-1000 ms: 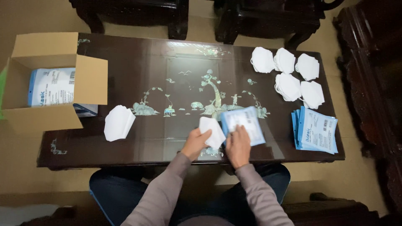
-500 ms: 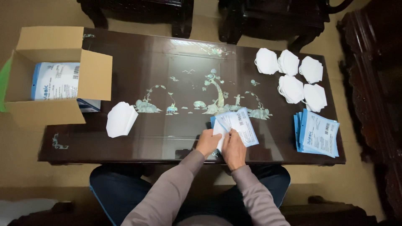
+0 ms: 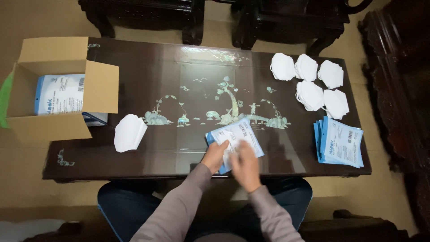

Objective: Packaging individual face masks into plastic sleeves and stacking them on a table

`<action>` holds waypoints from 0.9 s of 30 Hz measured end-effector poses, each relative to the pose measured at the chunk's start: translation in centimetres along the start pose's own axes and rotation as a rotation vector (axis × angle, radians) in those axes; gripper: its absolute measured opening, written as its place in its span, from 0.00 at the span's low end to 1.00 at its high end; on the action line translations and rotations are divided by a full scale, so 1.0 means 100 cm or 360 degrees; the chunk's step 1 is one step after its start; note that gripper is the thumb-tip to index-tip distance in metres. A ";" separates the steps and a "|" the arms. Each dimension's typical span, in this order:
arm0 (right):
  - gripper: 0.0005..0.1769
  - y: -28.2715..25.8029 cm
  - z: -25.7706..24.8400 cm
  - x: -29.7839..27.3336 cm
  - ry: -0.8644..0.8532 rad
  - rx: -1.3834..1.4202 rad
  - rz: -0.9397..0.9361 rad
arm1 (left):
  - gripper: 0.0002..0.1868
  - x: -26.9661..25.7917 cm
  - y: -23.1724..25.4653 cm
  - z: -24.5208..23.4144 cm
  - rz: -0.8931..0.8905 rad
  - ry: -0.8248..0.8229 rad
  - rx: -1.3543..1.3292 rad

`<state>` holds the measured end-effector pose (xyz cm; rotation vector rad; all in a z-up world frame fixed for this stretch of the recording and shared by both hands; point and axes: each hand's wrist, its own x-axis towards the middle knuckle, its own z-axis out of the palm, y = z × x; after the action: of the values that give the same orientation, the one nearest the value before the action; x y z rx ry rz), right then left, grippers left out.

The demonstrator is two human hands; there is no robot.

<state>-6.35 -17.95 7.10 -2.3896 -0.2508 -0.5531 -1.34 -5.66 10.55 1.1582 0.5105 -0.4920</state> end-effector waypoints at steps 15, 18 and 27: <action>0.15 0.066 0.010 0.036 -0.0031 0.1238 0.1585 | 0.20 0.102 -0.100 -0.086 0.0324 0.0439 0.0740; 0.16 0.068 0.024 0.033 0.0001 0.1041 0.1530 | 0.20 0.088 -0.085 -0.080 0.0276 0.0473 0.0817; 0.28 0.020 0.033 0.033 0.0203 -0.0175 -0.0135 | 0.30 0.011 -0.046 -0.052 0.1536 0.0498 0.1515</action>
<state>-1.70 -17.23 5.19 -2.4461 -0.2726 -0.7740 -3.92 -2.33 4.90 2.2211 -0.1113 0.3620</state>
